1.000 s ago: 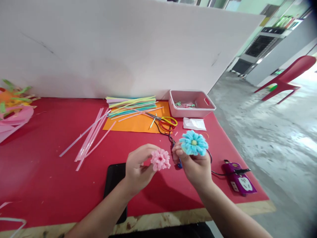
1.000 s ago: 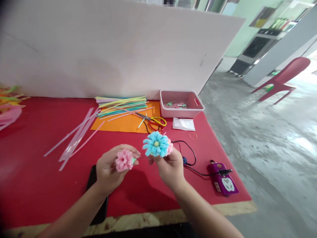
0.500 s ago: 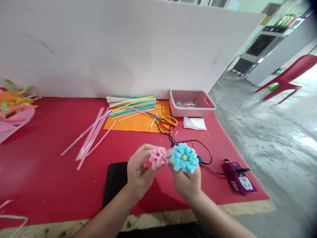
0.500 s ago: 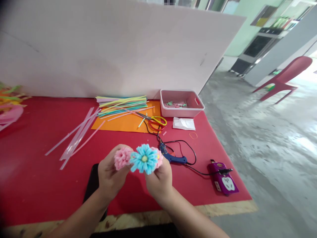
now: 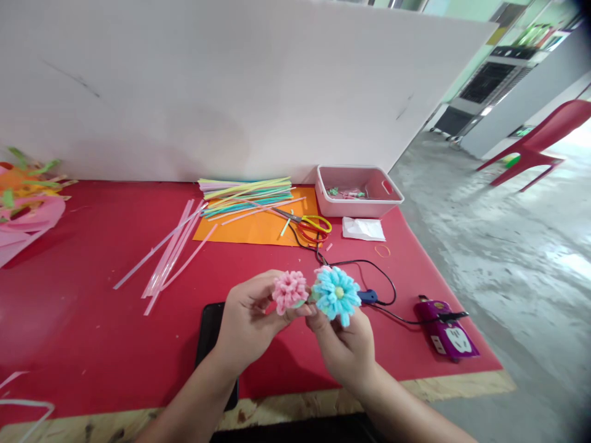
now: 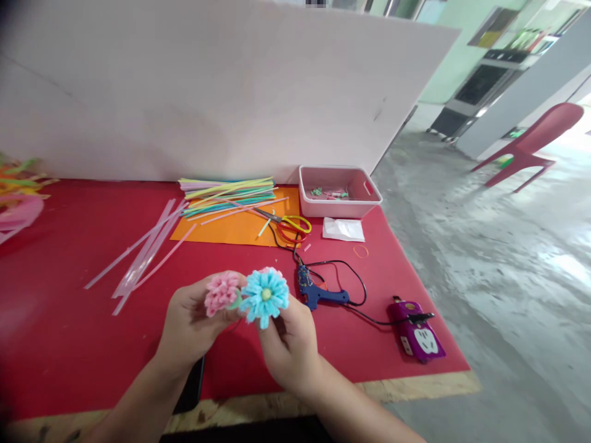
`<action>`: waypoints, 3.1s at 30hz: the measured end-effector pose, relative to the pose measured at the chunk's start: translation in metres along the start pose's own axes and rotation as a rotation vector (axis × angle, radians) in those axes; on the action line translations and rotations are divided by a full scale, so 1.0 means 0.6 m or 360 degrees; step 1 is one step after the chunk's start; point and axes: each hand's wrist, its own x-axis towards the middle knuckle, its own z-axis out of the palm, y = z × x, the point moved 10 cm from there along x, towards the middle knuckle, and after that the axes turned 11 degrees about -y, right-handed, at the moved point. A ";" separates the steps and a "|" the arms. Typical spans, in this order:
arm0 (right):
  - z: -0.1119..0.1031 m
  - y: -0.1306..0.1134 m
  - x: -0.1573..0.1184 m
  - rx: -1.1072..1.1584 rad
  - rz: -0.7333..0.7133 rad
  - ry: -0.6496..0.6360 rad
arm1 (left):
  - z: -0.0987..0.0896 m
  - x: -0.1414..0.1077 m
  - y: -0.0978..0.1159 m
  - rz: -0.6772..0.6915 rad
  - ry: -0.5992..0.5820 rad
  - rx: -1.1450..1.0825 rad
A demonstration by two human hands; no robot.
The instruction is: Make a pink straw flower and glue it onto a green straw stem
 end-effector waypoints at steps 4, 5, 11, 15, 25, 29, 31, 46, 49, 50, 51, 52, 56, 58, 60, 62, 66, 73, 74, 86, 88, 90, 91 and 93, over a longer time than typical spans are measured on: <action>-0.001 -0.004 0.001 -0.0147 -0.0015 -0.0004 | -0.005 -0.008 -0.005 -0.0046 0.0058 0.0143; -0.002 -0.001 0.001 -0.0171 -0.0005 0.0002 | -0.007 -0.011 -0.011 -0.0095 0.0094 0.0148; -0.004 0.017 0.006 -0.0138 0.0089 0.0022 | -0.003 -0.029 -0.054 -0.0445 0.0204 -0.0090; 0.003 0.013 0.013 -0.0166 0.0078 -0.0045 | 0.011 -0.030 -0.075 -0.0509 0.0123 -0.0362; 0.000 0.004 0.017 -0.0526 -0.0013 0.0034 | 0.006 -0.042 -0.128 -0.0622 0.0450 -0.0908; 0.004 0.010 0.017 -0.0418 0.0049 -0.0009 | -0.003 -0.042 -0.129 -0.0597 0.0463 -0.0792; 0.003 0.014 0.015 -0.0346 0.0067 0.0010 | -0.003 -0.042 -0.125 -0.0574 0.0427 -0.0676; -0.007 0.024 0.011 -0.0034 -0.0064 0.0163 | 0.004 -0.032 -0.033 -0.0222 0.0286 0.0207; -0.004 0.030 0.011 0.0030 -0.0058 0.0160 | 0.006 -0.032 -0.017 -0.0141 0.0270 0.0367; -0.003 0.032 0.011 0.0050 -0.0049 0.0161 | 0.007 -0.033 -0.013 -0.0116 0.0259 0.0417; -0.002 0.034 0.010 0.0067 -0.0039 0.0164 | 0.007 -0.034 -0.009 -0.0084 0.0245 0.0467; -0.002 0.035 0.010 0.0082 -0.0028 0.0167 | 0.008 -0.035 -0.004 -0.0048 0.0231 0.0523; -0.001 0.036 0.008 0.0130 0.0004 0.0189 | 0.011 -0.042 0.016 0.0134 0.0206 0.0802; -0.002 0.038 0.006 0.0141 0.0016 0.0198 | 0.013 -0.046 0.025 0.0207 0.0225 0.0920; -0.004 0.043 0.003 0.0136 0.0027 0.0212 | 0.015 -0.048 0.031 0.0244 0.0236 0.0991; -0.009 0.048 -0.001 0.0116 0.0034 0.0243 | 0.019 -0.049 0.032 0.0233 0.0219 0.1013; -0.013 0.051 -0.004 0.0036 0.0023 0.0264 | 0.019 -0.049 0.018 0.0093 0.0157 0.0910; -0.010 0.014 -0.003 -0.0125 -0.0125 0.0223 | -0.001 -0.056 0.012 0.0010 0.0296 0.0763; -0.011 0.007 -0.003 -0.0156 -0.0142 0.0216 | -0.001 -0.057 0.015 0.0023 0.0313 0.0769; -0.005 -0.028 -0.013 -0.0289 -0.0238 0.0050 | 0.006 -0.062 0.021 0.0079 0.0207 0.0670; -0.006 -0.022 -0.010 -0.0239 -0.0231 0.0028 | 0.011 -0.062 0.036 0.0150 0.0198 0.0800; -0.008 -0.013 -0.006 -0.0148 -0.0193 0.0004 | 0.019 -0.060 0.051 0.0197 0.0168 0.0915; -0.011 -0.008 -0.004 -0.0076 -0.0156 0.0007 | 0.024 -0.059 0.055 0.0202 0.0128 0.0949; -0.018 0.006 -0.003 0.0103 -0.0052 0.0035 | 0.035 -0.055 0.056 0.0178 0.0024 0.0964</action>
